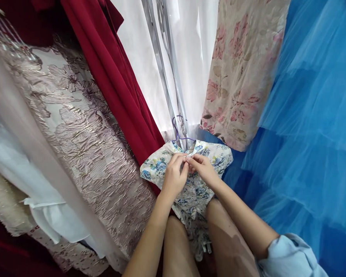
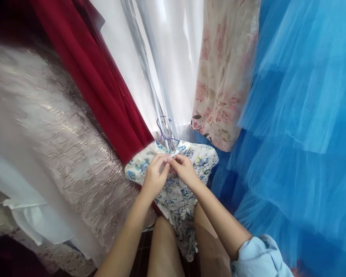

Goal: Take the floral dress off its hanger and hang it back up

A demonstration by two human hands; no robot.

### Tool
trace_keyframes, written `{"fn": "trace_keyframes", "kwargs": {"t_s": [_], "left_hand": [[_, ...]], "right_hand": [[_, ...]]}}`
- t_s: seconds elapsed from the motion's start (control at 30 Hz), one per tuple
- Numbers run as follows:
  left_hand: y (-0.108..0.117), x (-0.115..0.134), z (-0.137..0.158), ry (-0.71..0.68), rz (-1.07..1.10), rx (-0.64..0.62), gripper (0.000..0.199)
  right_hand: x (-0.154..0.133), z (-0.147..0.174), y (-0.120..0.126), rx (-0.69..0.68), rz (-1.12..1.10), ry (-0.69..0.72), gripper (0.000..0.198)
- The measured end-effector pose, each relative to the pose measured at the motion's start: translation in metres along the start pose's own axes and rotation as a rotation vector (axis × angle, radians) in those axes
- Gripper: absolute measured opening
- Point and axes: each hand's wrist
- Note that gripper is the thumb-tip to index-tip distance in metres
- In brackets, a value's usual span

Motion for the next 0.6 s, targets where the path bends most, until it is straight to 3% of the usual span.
{"fn": "trace_keyframes", "kwargs": {"t_s": [0.1,0.23,0.47,0.6], "left_hand": [[0.001,-0.01,0.003,0.067,0.131,0.023,0.008],[0.002,-0.017,0.001,0.179,0.293,0.084,0.018],[0.003,-0.004,-0.029,0.075,0.186,0.254,0.023],[0.005,-0.002,-0.048,0.071,0.292,0.394,0.021]], "right_hand": [[0.001,-0.001,-0.001,0.033,0.015,0.012,0.035],[0.003,-0.001,-0.005,0.075,0.085,0.003,0.032],[0.005,-0.01,-0.006,0.171,0.4,0.136,0.028],[0.008,-0.012,-0.001,0.173,0.516,0.129,0.026]]}}
Point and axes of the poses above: each hand's wrist, its own z-axis away from the middle knuckle, its own y-axis out of the back of the hand, x = y × z, and after that the axes turned 2 degrees about -z, right-handed
